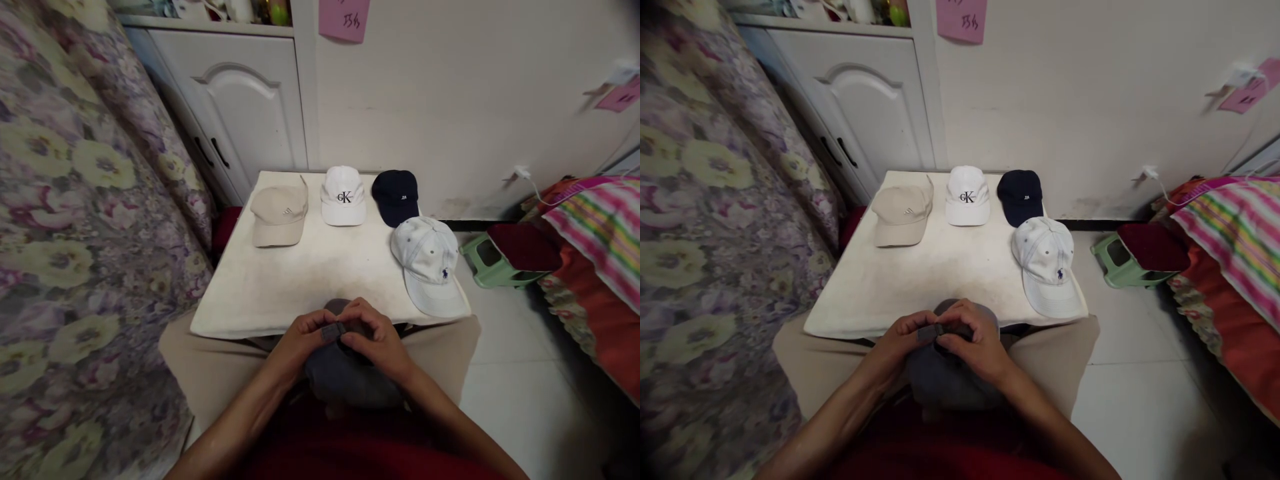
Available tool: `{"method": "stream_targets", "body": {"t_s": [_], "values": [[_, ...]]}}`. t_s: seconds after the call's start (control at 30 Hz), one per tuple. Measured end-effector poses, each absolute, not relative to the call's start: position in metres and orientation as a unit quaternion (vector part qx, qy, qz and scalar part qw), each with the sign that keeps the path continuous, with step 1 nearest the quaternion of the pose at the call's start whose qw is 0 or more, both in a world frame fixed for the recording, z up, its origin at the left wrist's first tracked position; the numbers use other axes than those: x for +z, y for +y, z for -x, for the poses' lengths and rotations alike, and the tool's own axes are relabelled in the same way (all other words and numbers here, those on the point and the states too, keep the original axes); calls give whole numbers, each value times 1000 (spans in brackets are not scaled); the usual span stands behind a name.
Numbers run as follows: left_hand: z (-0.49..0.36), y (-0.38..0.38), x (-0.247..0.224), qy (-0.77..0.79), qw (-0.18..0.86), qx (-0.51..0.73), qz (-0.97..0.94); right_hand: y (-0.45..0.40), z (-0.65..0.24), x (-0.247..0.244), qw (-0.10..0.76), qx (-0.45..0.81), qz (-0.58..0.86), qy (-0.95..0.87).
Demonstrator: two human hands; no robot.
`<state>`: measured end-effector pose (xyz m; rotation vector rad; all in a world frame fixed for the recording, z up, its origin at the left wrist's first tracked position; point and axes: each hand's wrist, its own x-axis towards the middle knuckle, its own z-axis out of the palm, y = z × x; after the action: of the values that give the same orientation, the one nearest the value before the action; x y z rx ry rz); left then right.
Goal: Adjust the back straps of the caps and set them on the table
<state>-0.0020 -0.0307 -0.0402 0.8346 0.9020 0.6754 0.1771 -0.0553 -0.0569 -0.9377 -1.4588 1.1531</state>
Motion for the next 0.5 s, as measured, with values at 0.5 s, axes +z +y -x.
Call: {"method": "stream_targets", "body": {"t_s": [0.5], "values": [[0,-29,-42,427,709,324,-458,-54,-176,-37,430,361,445,-697]]}}
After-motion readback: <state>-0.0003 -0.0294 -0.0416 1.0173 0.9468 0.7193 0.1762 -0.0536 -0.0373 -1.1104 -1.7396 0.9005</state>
